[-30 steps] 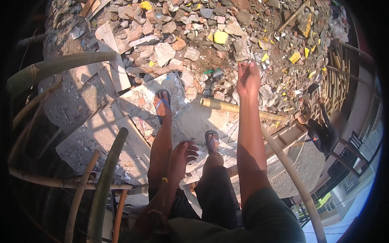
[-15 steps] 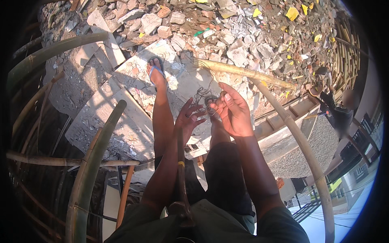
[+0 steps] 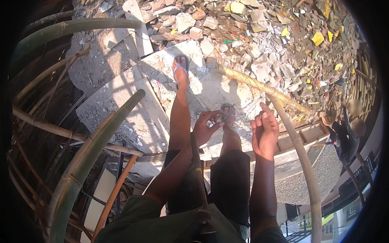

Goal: The person uses pliers to tighten wire ties on a bamboo scaffold structure. They move along the scaffold, securing multiple joints by wrapping and twisting wire with pliers.

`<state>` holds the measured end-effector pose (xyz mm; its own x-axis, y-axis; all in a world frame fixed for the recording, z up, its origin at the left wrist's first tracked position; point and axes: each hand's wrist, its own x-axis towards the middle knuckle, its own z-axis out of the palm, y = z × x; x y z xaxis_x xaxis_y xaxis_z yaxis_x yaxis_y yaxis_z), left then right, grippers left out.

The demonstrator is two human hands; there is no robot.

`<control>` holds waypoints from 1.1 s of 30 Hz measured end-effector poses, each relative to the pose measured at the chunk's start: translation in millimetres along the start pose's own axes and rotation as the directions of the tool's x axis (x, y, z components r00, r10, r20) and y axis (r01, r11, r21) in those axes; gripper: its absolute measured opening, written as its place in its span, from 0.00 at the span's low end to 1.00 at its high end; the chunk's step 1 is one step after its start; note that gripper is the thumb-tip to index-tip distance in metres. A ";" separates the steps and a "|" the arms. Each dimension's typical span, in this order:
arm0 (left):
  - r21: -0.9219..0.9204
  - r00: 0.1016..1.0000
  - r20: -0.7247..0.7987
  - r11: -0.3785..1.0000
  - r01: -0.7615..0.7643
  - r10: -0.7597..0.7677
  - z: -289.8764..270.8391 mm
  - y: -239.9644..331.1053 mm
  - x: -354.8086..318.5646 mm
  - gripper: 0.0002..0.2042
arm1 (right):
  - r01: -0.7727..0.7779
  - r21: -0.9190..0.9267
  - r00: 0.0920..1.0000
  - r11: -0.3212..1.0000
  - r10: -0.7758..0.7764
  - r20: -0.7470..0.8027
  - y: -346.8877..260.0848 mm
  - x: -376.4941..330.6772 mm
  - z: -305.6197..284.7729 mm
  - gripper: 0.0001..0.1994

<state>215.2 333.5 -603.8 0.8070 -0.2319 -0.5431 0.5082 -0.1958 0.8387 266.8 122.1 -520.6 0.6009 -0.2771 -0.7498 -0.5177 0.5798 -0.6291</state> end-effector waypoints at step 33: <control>-0.929 0.987 0.050 0.356 0.102 -0.153 -73.1 -113.1 -293.7 0.42 | 0.128 -0.920 0.877 -0.371 0.476 -0.070 0.9 43.5 8.6 0.20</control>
<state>-57.3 493.4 -536.2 0.7035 -0.2466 -0.6666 0.5431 0.7915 0.2803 297.8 117.1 -552.0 0.2378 -0.0202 -0.9711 -0.2914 -0.9552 -0.0515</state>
